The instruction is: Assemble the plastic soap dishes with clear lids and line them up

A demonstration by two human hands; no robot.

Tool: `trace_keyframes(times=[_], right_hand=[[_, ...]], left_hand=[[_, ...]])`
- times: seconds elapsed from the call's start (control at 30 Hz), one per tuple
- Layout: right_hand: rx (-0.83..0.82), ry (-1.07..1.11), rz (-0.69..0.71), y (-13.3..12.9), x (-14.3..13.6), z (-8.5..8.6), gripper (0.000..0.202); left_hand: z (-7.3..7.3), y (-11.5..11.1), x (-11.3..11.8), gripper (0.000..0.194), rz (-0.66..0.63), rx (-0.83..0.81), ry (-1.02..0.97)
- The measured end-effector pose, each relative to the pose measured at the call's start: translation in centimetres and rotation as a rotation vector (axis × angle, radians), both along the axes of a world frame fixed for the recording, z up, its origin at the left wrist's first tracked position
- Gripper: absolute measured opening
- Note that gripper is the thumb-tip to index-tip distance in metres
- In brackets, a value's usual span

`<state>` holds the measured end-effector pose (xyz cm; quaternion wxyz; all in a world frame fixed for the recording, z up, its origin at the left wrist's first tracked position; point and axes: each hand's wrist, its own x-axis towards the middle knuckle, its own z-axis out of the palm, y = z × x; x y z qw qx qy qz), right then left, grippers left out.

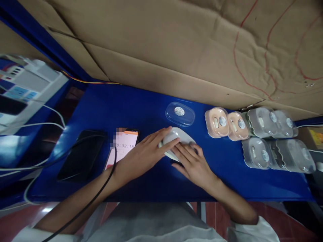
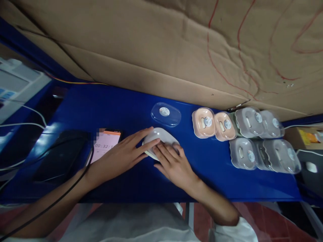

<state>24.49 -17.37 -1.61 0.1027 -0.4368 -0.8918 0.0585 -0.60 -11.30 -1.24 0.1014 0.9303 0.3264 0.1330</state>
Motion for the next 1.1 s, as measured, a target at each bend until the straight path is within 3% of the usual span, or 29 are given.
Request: trace_keyframes(times=[0.2,0.4,0.6,0.67,0.77,0.97,1.1], right_hand=[[-0.005,0.025,0.039,0.7,0.1,-0.5,0.052],[-0.039,0.041,0.048,1.4,1.6,-0.6,0.049],[-0.087,0.131,0.113,2.1,3.2,-0.9,0.045],[-0.069,0.233,0.069,3.0,3.6,-0.6,0.043],[-0.044,0.334,-0.106,5.3,3.8,-0.4,0.048],[-0.049,0.264,-0.275,10.5,3.0,-2.6,0.059],[0.021,0.34,-0.359,10.1,3.3,-1.9,0.056]], left_hand=[[-0.2,0.0,-0.1,0.055,-0.018,0.034,0.078],[0.8,0.1,0.1,0.043,-0.059,0.17,0.163],[0.9,-0.2,0.4,0.037,-0.069,0.141,0.135],[0.9,-0.2,0.3,0.035,-0.06,0.087,0.105],[0.9,-0.1,-0.1,0.037,-0.056,-0.019,0.055],[1.3,0.0,-0.9,0.034,-0.064,-0.156,-0.026],[1.2,0.2,-0.9,0.04,-0.009,-0.16,-0.033]])
